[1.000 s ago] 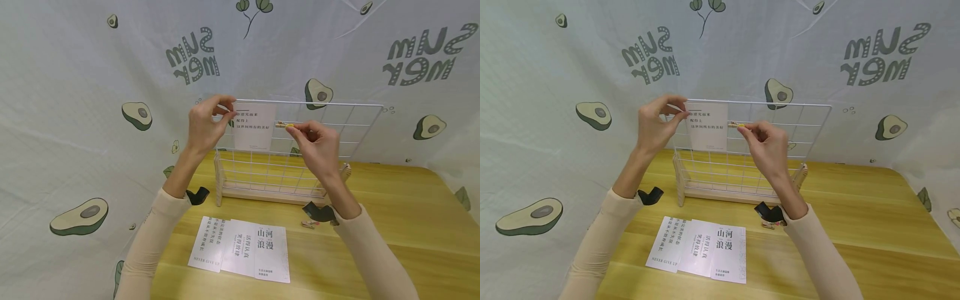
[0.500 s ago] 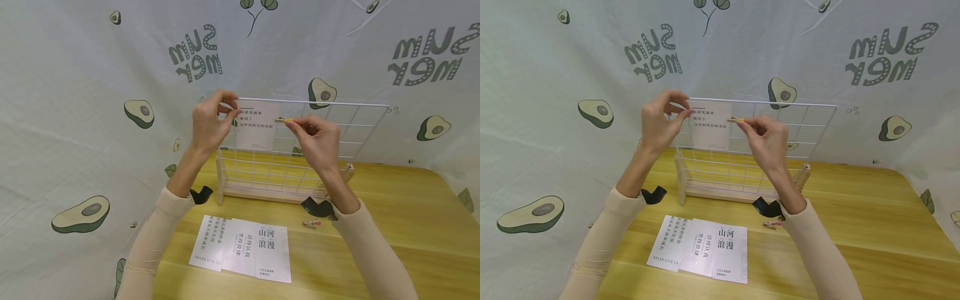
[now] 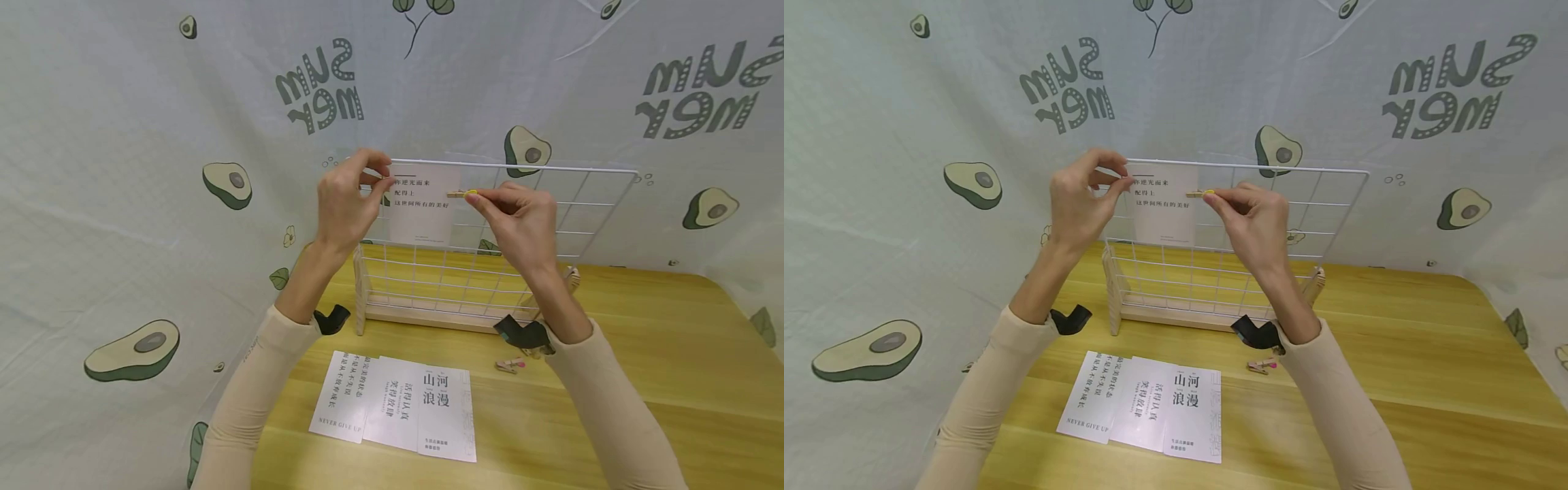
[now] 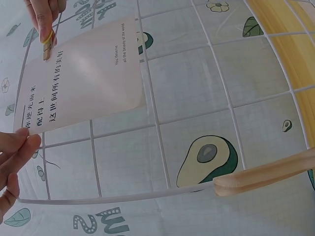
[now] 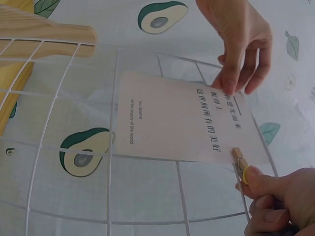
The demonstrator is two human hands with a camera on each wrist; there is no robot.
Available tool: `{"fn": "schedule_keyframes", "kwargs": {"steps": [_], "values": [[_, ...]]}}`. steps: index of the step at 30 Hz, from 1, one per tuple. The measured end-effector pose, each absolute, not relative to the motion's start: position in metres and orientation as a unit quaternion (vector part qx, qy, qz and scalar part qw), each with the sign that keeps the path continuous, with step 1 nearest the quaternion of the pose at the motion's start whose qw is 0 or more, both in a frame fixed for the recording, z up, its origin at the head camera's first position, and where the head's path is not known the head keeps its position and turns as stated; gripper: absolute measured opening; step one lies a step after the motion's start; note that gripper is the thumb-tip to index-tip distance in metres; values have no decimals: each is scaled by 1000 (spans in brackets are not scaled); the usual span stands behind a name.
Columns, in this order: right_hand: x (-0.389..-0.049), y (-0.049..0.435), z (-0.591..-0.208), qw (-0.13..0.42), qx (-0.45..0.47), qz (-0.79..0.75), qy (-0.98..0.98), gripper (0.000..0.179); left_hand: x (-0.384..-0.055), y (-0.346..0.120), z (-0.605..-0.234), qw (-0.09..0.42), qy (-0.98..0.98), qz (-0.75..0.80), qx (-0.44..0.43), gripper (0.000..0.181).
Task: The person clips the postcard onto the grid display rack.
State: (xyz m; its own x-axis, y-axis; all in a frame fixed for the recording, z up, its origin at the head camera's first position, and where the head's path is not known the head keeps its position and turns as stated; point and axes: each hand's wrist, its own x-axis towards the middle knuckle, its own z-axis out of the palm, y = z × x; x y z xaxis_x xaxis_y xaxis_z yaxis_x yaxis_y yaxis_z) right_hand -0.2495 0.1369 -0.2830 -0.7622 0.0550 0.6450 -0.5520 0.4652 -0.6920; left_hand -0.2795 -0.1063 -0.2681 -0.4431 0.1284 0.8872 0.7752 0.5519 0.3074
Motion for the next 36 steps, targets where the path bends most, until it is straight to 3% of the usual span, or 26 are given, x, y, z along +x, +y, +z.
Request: {"fn": "schedule_keyframes", "kwargs": {"steps": [13,27,36], "values": [[-244,143,-282,294,137,444,-835,20,-273,-107,-273,470,-750,-356,-299,15],[-220,177,-305,377,167,453,-790,11,-250,-118,-290,460,-753,-355,-308,18],[-193,225,-357,288,62,472,-831,12,-225,-125,-351,396,-798,-324,-318,23]]}}
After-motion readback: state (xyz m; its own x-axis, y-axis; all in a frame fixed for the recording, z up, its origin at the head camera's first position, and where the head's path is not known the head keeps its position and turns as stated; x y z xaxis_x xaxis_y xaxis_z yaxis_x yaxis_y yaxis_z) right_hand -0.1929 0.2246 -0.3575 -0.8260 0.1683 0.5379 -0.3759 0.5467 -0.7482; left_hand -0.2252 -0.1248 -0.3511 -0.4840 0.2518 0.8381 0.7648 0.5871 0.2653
